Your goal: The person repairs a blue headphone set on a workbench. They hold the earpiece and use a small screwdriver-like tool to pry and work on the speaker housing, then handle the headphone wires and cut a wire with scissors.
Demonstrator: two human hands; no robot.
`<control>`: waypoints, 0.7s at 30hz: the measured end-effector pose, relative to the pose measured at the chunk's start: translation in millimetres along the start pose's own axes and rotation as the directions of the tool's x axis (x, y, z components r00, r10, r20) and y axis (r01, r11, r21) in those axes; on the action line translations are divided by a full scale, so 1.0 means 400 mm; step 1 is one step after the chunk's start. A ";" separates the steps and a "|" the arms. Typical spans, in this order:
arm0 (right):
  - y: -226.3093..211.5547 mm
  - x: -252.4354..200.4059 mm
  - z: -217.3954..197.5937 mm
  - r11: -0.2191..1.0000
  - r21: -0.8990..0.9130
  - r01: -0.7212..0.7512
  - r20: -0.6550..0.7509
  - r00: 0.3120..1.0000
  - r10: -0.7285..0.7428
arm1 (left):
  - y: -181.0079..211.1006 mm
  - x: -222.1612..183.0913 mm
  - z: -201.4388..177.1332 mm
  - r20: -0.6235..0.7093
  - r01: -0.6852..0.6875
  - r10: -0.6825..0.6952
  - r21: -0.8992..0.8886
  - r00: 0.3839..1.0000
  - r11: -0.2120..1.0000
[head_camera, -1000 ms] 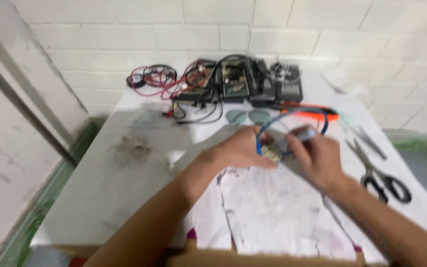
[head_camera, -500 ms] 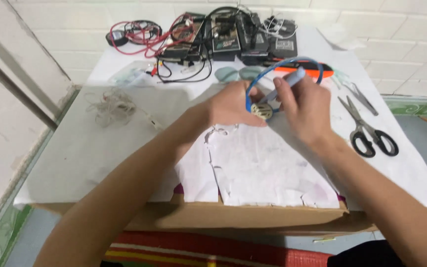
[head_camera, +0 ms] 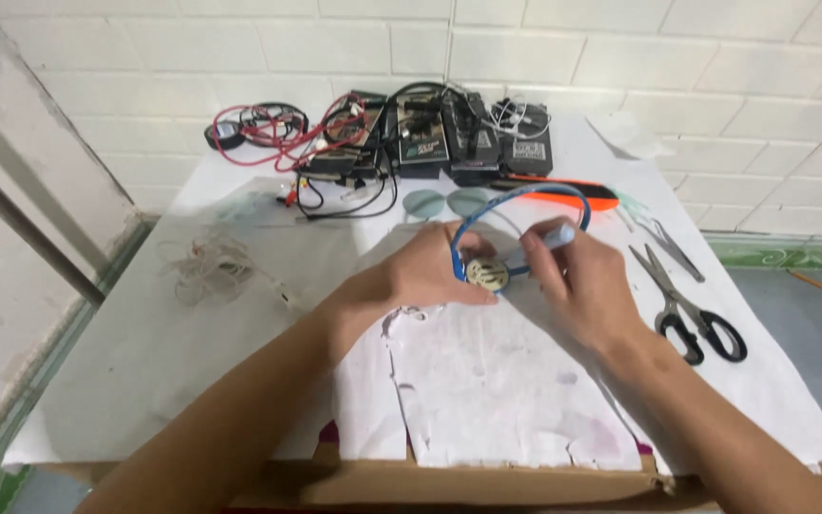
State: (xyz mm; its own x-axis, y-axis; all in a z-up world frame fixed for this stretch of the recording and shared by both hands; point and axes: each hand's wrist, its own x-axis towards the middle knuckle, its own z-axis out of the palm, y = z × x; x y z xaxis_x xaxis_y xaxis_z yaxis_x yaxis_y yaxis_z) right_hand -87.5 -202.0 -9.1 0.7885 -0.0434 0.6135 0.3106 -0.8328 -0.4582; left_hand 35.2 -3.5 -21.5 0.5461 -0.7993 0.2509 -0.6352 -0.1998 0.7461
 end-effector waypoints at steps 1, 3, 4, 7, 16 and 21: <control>-0.005 0.000 0.001 1.000 0.000 0.006 -0.006 1.000 -0.006 | 0.007 0.000 0.001 -0.003 -0.004 0.004 0.006 1.000 1.000; -0.015 -0.008 0.003 0.998 0.047 -0.047 0.045 0.998 0.045 | 0.021 -0.003 0.010 0.020 -0.003 0.003 0.006 1.000 1.000; -0.014 -0.007 -0.001 0.998 0.047 -0.045 0.039 0.998 0.043 | 0.028 -0.004 0.006 0.020 -0.007 0.007 0.011 1.000 1.000; -0.012 -0.008 0.002 0.997 0.058 -0.045 0.014 0.999 0.044 | 0.052 -0.009 -0.003 0.054 0.016 -0.017 0.009 0.998 1.000; -0.012 -0.011 0.015 0.988 0.134 -0.080 0.004 0.997 0.081 | 0.104 -0.011 -0.023 0.110 0.201 -0.203 0.034 0.973 0.979; -0.001 -0.005 0.007 0.988 0.153 -0.017 -0.011 1.000 0.019 | 0.103 -0.016 -0.020 0.097 0.130 -0.140 0.101 0.985 0.986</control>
